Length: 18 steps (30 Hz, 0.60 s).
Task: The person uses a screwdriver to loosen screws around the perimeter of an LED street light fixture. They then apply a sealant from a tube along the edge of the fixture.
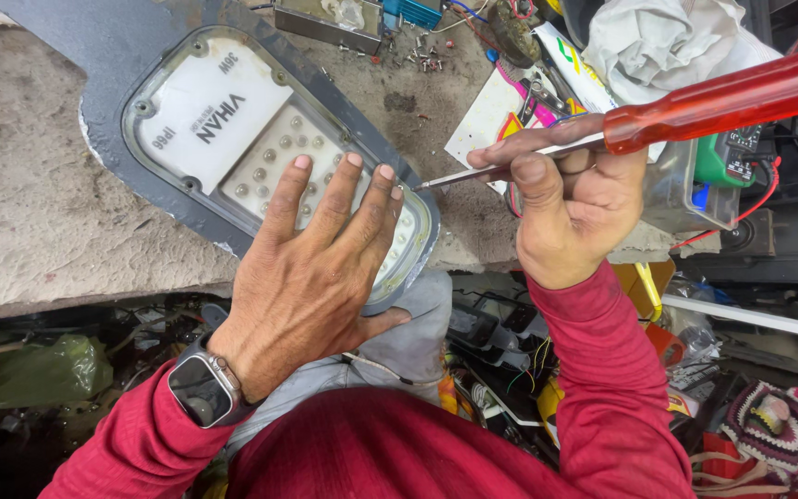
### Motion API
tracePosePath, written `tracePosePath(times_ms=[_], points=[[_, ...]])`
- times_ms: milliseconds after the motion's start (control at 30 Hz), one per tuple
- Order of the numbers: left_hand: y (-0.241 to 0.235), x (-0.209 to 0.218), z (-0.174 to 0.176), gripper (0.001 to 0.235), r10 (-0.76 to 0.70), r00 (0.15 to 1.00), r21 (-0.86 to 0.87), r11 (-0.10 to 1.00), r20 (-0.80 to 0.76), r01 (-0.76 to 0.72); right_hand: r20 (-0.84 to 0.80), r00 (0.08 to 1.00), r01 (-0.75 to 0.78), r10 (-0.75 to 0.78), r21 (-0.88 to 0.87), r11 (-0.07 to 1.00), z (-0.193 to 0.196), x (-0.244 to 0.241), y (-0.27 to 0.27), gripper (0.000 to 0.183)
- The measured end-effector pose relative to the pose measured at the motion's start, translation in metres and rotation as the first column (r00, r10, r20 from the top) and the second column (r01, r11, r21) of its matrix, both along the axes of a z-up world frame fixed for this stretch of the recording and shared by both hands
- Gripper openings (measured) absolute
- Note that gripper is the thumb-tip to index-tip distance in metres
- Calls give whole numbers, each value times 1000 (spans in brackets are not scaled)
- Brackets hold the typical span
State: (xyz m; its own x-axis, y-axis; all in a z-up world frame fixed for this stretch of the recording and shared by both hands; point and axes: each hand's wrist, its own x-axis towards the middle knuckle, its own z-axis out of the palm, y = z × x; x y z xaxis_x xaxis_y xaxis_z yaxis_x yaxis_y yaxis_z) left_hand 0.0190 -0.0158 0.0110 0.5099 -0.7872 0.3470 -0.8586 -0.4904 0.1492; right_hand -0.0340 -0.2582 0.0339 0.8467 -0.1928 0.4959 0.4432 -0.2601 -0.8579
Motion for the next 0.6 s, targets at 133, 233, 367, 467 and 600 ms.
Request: tracePosePath(times_ms=[133, 233, 367, 467, 600], points=[[-1, 0, 1, 110, 0, 1000, 5, 1000, -1, 0, -20, 1000, -19, 18, -25, 1000, -5, 1, -2, 27], [-1, 0, 1, 110, 2, 1000, 12, 1000, -4, -2, -27, 1000, -15, 14, -27, 1000, -8, 2, 0, 27], [-1, 0, 0, 109, 4, 1000, 6, 1000, -9, -4, -10, 999, -32, 31, -35, 999, -9, 5, 3, 25], [-1, 0, 0, 108, 7, 1000, 4, 1000, -10, -7, -25, 998, -58, 56, -77, 995, -5, 4, 4, 23], [-1, 0, -1, 107, 8, 1000, 19, 1000, -11, -8, -46, 993, -118, 112, -152, 981, 0, -3, 4, 19]])
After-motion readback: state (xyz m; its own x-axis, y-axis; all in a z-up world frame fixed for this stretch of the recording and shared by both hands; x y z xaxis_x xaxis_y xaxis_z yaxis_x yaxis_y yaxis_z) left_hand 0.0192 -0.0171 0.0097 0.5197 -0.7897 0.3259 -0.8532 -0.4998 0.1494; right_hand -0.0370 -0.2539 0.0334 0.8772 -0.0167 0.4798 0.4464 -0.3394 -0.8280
